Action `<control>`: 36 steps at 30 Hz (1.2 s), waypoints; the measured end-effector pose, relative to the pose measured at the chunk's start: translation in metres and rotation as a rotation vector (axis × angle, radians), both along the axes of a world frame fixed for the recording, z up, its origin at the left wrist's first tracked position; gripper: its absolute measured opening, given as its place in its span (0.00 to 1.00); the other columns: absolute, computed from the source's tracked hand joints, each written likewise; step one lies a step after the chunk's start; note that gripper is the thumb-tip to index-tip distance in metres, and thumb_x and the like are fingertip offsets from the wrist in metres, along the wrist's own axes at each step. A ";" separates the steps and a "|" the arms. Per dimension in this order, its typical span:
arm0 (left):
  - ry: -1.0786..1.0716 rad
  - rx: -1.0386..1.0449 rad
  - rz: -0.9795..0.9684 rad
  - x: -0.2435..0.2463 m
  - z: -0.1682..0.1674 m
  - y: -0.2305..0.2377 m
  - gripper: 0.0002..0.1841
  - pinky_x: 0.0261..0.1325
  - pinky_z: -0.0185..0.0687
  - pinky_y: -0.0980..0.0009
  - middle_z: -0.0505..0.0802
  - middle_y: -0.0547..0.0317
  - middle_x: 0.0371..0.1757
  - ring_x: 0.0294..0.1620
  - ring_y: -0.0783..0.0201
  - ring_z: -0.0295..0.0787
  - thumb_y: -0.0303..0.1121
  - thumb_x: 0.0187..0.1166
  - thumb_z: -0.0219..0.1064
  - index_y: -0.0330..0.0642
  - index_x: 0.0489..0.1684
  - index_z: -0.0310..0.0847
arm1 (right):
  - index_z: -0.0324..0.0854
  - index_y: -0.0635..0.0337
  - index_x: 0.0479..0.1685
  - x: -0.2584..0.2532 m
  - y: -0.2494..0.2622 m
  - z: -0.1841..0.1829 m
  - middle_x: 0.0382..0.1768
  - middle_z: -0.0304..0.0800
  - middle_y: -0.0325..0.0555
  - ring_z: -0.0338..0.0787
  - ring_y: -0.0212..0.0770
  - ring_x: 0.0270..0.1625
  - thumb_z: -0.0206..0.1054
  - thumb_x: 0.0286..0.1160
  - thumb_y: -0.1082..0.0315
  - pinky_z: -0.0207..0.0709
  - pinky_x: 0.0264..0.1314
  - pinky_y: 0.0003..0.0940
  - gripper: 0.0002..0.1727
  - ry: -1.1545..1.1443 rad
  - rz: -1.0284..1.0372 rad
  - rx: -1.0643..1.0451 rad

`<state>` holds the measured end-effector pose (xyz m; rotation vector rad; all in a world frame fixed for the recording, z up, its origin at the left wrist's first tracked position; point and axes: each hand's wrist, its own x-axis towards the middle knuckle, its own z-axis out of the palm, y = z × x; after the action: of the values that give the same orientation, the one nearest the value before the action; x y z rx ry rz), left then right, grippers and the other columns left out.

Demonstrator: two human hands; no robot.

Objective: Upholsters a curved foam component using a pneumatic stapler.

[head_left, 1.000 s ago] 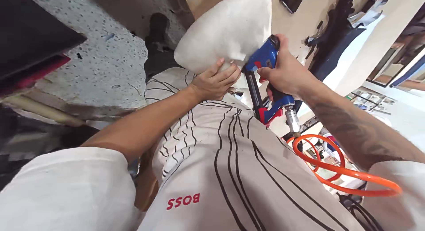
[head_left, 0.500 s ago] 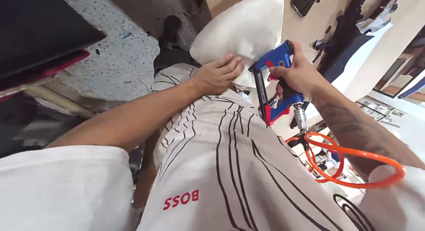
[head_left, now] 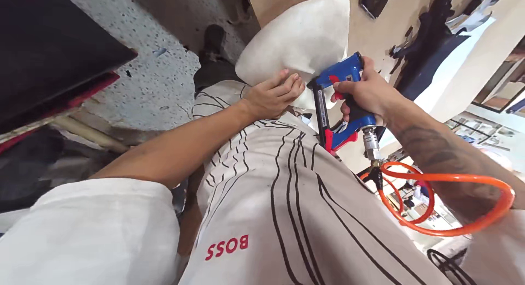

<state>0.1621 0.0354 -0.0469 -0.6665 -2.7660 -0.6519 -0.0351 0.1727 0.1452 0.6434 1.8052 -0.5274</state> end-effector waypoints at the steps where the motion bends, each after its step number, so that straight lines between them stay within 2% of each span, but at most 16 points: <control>1: -0.007 0.005 -0.006 0.001 0.001 0.000 0.28 0.92 0.50 0.47 0.76 0.44 0.86 0.88 0.47 0.67 0.34 0.89 0.42 0.33 0.88 0.64 | 0.38 0.33 0.89 0.000 0.004 0.001 0.35 0.89 0.55 0.85 0.49 0.13 0.66 0.84 0.67 0.86 0.13 0.45 0.44 -0.008 -0.030 -0.022; 5: -0.019 0.070 -0.009 0.004 -0.003 0.004 0.31 0.93 0.43 0.42 0.73 0.38 0.87 0.90 0.42 0.62 0.37 0.84 0.47 0.29 0.86 0.66 | 0.41 0.35 0.89 0.009 0.011 0.004 0.38 0.90 0.54 0.85 0.45 0.14 0.65 0.85 0.64 0.85 0.14 0.39 0.41 0.014 -0.155 -0.057; 7: -0.025 0.139 0.004 0.006 0.000 0.004 0.32 0.93 0.41 0.41 0.77 0.37 0.84 0.89 0.41 0.65 0.43 0.84 0.49 0.29 0.82 0.71 | 0.38 0.34 0.91 0.018 0.006 0.005 0.35 0.90 0.54 0.85 0.46 0.13 0.67 0.85 0.64 0.85 0.12 0.41 0.44 0.067 -0.113 -0.040; 9: -0.053 0.197 0.072 0.006 0.009 0.000 0.31 0.93 0.45 0.41 0.83 0.41 0.79 0.86 0.43 0.70 0.51 0.88 0.51 0.33 0.76 0.78 | 0.35 0.34 0.91 0.018 -0.003 0.005 0.36 0.89 0.56 0.87 0.50 0.13 0.67 0.83 0.67 0.87 0.12 0.47 0.47 0.102 -0.058 -0.025; 12: -0.099 0.185 0.205 0.013 0.015 0.000 0.33 0.94 0.41 0.45 0.79 0.49 0.83 0.88 0.50 0.67 0.56 0.89 0.52 0.39 0.81 0.76 | 0.37 0.35 0.90 0.019 -0.008 0.004 0.37 0.88 0.56 0.87 0.50 0.14 0.67 0.83 0.68 0.87 0.13 0.47 0.45 0.091 -0.112 0.021; 14: -0.068 0.169 0.203 0.014 0.006 0.002 0.32 0.95 0.38 0.47 0.76 0.55 0.87 0.91 0.53 0.63 0.55 0.90 0.51 0.42 0.82 0.75 | 0.39 0.35 0.89 0.018 -0.007 0.003 0.37 0.87 0.55 0.86 0.48 0.15 0.67 0.83 0.67 0.87 0.13 0.44 0.43 0.068 -0.181 0.039; 17: -0.026 0.150 0.166 0.012 -0.003 0.006 0.30 0.95 0.38 0.47 0.76 0.58 0.87 0.90 0.55 0.64 0.53 0.91 0.48 0.43 0.82 0.76 | 0.40 0.35 0.89 0.014 -0.002 0.000 0.38 0.88 0.54 0.86 0.47 0.15 0.67 0.83 0.65 0.86 0.14 0.42 0.43 0.027 -0.209 0.061; 21: -0.013 0.083 0.138 0.010 -0.005 0.009 0.30 0.94 0.37 0.45 0.74 0.55 0.89 0.91 0.53 0.62 0.48 0.90 0.47 0.41 0.84 0.72 | 0.36 0.33 0.90 0.008 -0.018 0.004 0.37 0.88 0.56 0.87 0.50 0.14 0.67 0.82 0.69 0.87 0.12 0.48 0.46 0.048 -0.025 0.026; 24: -0.007 0.099 0.128 0.010 -0.004 0.008 0.30 0.93 0.41 0.44 0.76 0.52 0.87 0.90 0.51 0.65 0.49 0.89 0.48 0.41 0.84 0.73 | 0.30 0.31 0.93 0.010 -0.026 0.010 0.37 0.88 0.55 0.87 0.51 0.13 0.66 0.83 0.69 0.87 0.11 0.48 0.50 0.079 0.093 -0.049; 27: -0.036 0.141 0.115 0.012 -0.003 0.009 0.30 0.93 0.38 0.43 0.76 0.50 0.87 0.90 0.50 0.63 0.47 0.85 0.52 0.40 0.83 0.74 | 0.34 0.34 0.92 0.020 -0.020 0.012 0.36 0.89 0.55 0.87 0.49 0.13 0.64 0.85 0.68 0.87 0.12 0.46 0.45 0.109 -0.028 -0.034; 31: -0.020 0.102 0.129 0.011 -0.003 0.010 0.31 0.94 0.38 0.45 0.75 0.51 0.87 0.90 0.51 0.64 0.50 0.87 0.51 0.41 0.85 0.72 | 0.38 0.37 0.89 0.025 -0.011 0.006 0.35 0.87 0.55 0.86 0.48 0.15 0.65 0.84 0.67 0.86 0.13 0.44 0.43 0.105 -0.229 -0.005; 34: 0.028 0.103 0.158 0.010 -0.008 0.012 0.32 0.93 0.37 0.45 0.76 0.52 0.87 0.90 0.51 0.64 0.48 0.84 0.51 0.40 0.84 0.73 | 0.38 0.35 0.89 0.017 -0.023 0.011 0.38 0.86 0.51 0.85 0.44 0.17 0.64 0.85 0.65 0.85 0.16 0.40 0.41 0.054 -0.172 0.074; 36: 0.015 0.082 0.149 0.015 -0.007 0.014 0.32 0.93 0.37 0.43 0.75 0.51 0.87 0.90 0.51 0.63 0.47 0.84 0.51 0.40 0.85 0.70 | 0.37 0.35 0.91 0.010 -0.015 0.006 0.38 0.87 0.54 0.88 0.47 0.18 0.66 0.82 0.67 0.87 0.16 0.43 0.45 0.024 -0.108 0.053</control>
<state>0.1770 0.0492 -0.0537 -0.4422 -2.7254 -0.7194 -0.0251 0.1580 0.1508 0.7771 1.8197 -0.5633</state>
